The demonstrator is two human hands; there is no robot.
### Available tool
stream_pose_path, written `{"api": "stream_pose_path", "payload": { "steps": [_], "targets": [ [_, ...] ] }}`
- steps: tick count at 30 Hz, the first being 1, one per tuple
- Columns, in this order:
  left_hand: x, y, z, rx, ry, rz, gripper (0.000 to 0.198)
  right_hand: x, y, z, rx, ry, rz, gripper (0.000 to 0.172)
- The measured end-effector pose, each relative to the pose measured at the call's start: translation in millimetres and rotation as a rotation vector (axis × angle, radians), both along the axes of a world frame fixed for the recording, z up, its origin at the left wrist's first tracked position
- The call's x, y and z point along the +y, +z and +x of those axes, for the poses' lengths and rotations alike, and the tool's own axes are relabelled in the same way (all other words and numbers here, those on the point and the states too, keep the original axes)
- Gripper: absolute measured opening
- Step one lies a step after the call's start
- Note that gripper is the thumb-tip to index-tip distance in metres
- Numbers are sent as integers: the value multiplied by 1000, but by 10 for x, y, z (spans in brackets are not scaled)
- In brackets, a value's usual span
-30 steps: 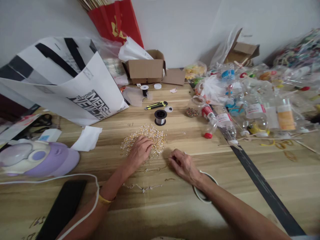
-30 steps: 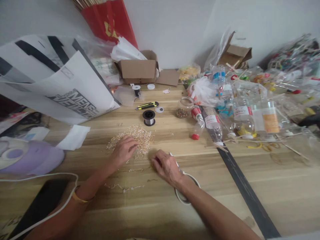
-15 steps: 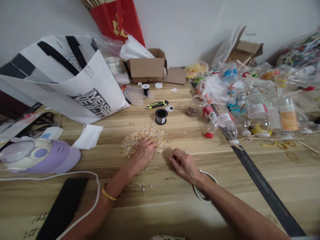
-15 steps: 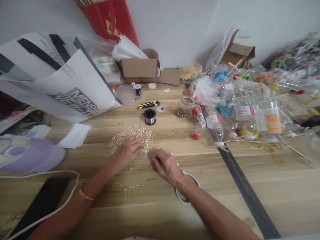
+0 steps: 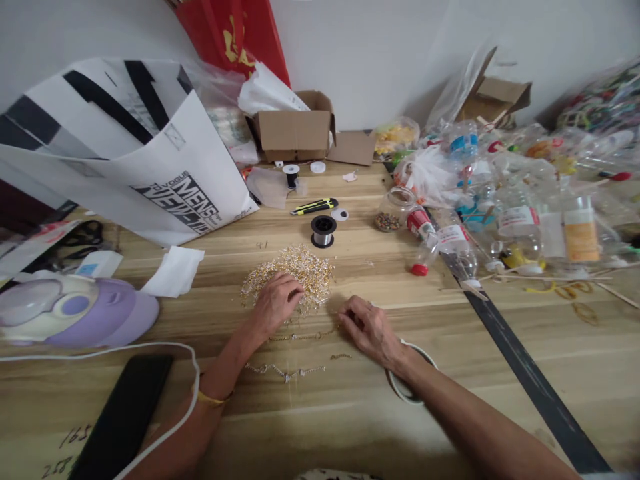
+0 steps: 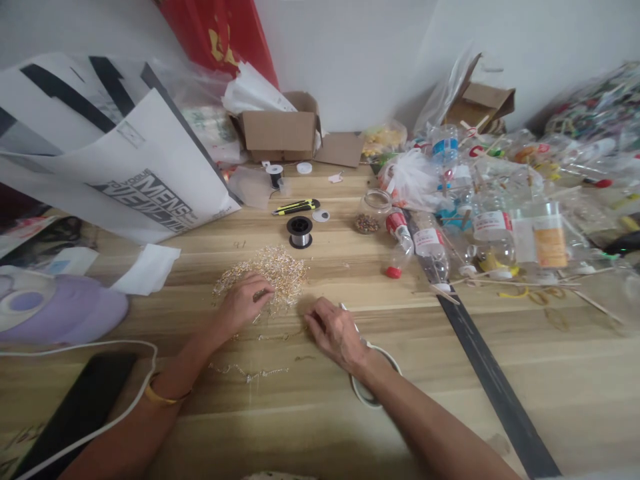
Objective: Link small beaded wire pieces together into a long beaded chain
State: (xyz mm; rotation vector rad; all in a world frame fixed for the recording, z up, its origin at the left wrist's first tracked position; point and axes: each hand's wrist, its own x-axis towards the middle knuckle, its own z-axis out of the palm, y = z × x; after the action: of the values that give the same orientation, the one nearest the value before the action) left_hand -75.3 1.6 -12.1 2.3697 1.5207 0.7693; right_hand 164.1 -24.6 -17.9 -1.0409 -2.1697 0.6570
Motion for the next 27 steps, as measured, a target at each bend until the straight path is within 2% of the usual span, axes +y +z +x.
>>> {"api": "stream_pose_path", "payload": {
  "steps": [8,17,24,27],
  "targets": [
    [31,-19,-41,-46,-18,-22,12,-2,7,-1,-1,-2,-14,7],
    [43,5,-54,-96,-19,-77,22,-5,29,7,2,13,-5,7],
    [38,50,-55,-28,6,-63,21,-3,35,13,7,22,-13,9],
    [30,62,-48,6,-20,-70,20,-2,22,18,-4,23,-14,9]
  ]
}}
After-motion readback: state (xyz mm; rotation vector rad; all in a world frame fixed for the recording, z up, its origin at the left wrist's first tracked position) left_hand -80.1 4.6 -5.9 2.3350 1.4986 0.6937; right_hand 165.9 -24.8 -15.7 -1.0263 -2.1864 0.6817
